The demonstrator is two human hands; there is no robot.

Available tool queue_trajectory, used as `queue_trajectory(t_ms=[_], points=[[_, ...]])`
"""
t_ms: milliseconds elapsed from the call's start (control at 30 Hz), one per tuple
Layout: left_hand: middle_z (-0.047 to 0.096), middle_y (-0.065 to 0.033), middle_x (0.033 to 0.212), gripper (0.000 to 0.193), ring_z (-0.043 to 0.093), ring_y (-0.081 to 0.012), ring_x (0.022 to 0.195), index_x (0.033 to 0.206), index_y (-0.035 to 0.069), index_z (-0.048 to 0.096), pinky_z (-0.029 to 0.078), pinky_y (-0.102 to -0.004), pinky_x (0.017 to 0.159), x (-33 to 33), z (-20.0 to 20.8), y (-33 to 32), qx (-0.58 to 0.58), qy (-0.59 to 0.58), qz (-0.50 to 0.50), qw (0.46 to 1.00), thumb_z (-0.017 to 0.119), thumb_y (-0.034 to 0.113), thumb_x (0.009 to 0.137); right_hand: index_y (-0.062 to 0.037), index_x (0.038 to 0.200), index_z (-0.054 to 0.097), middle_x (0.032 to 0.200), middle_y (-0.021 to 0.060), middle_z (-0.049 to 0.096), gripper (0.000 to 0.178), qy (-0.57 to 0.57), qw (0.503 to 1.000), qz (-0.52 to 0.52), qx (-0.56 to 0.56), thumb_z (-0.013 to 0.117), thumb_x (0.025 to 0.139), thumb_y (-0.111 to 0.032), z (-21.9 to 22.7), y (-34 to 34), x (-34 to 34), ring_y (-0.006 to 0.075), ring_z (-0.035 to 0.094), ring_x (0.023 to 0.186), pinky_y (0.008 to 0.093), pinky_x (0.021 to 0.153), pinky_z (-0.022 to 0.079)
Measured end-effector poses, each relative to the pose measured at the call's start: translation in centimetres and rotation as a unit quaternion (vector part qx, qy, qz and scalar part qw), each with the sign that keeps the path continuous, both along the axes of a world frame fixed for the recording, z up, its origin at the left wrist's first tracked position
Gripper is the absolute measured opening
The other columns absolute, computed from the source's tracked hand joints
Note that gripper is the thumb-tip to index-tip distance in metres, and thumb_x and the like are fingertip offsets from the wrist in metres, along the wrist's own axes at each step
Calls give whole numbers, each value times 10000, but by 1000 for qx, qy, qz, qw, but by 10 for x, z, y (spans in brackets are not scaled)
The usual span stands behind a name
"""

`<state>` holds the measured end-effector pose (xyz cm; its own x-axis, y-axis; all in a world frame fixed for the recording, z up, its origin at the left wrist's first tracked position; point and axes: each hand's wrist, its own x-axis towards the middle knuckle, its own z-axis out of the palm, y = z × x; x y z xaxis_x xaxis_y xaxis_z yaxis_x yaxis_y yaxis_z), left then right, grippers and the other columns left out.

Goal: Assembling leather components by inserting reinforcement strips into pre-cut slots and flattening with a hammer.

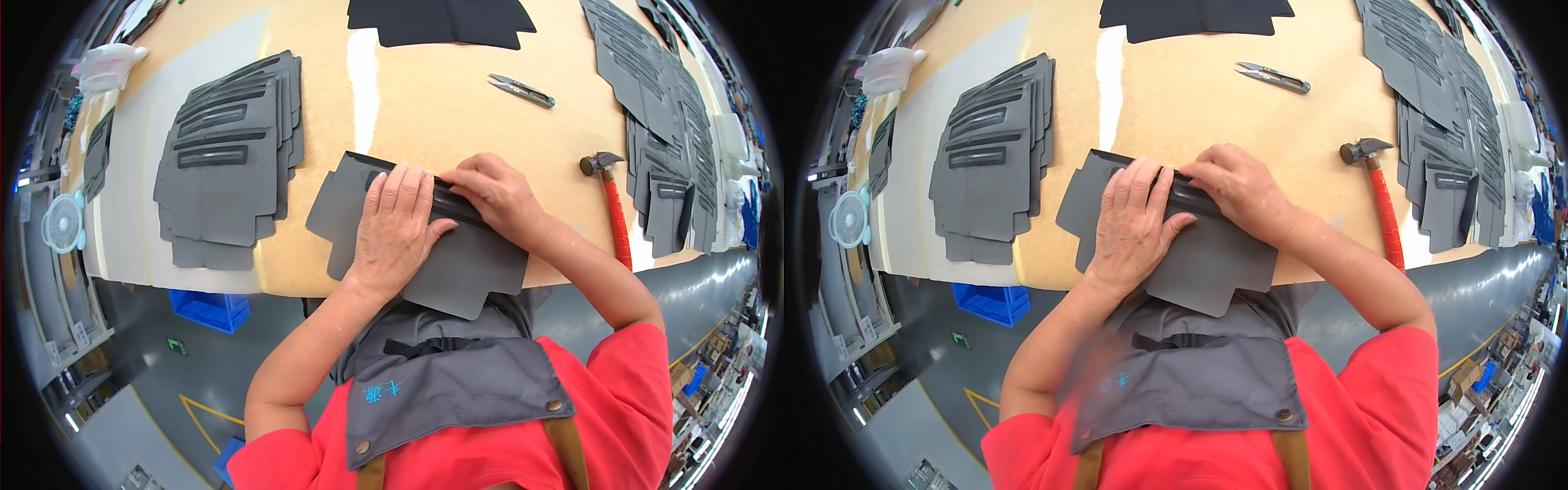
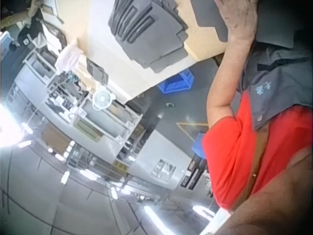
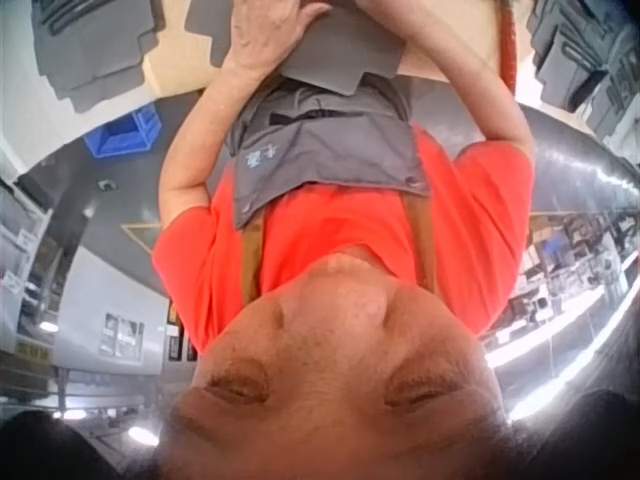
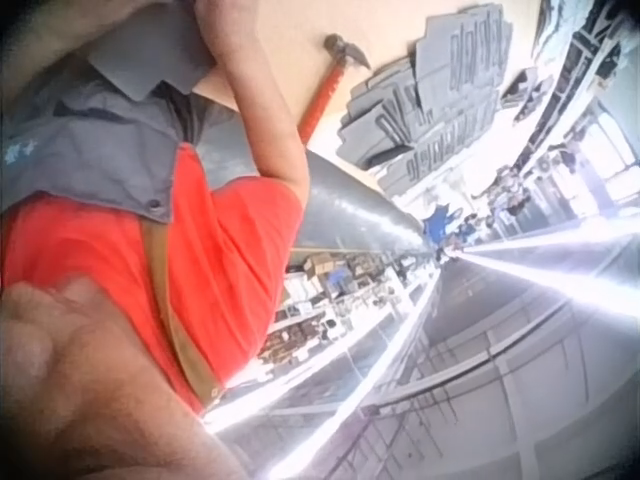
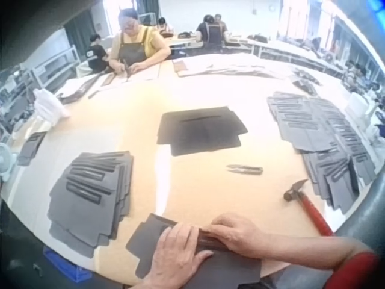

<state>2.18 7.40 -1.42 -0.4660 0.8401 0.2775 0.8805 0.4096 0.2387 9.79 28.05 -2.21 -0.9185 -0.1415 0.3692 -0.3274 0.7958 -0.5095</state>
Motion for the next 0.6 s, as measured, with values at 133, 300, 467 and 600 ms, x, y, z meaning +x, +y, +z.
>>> queue_trajectory(t_ms=[133, 300, 467, 600], points=[[537, -154, 1341, 657, 500, -317, 1303, 1364, -2, 577, 365, -502, 1132, 2, 0, -2, 16, -38, -5, 999, 719, 433, 893, -39, 1184, 699, 1034, 108, 632, 378, 18, 996, 29, 85, 661, 809, -12, 7, -1, 4, 286, 605, 942, 368, 842, 532], [557, -160, 1309, 655, 510, -325, 1294, 1375, -6, 568, 378, -496, 1129, 7, 2, 0, -22, 15, 5, 1000, 727, 408, 893, -45, 1184, 703, 1050, 95, 634, 398, -21, 999, -35, -17, 659, 790, -10, 1, 1, 12, 277, 603, 958, 361, 851, 535], [555, -167, 1309, 619, 514, -329, 1288, 1359, -6, 587, 373, -506, 1131, 6, 4, 1, 10, -29, -23, 999, 714, 400, 909, -53, 1191, 703, 1046, 81, 636, 418, 13, 999, -11, 51, 663, 777, -12, 3, 6, 20, 276, 605, 951, 360, 845, 541], [548, -172, 1314, 588, 514, -333, 1285, 1350, -11, 594, 382, -498, 1133, 8, 5, 6, -20, 21, -22, 999, 692, 389, 931, -52, 1193, 705, 1038, 67, 641, 438, -1, 999, -49, 12, 663, 759, -10, 0, 3, 27, 269, 603, 941, 357, 842, 543]])
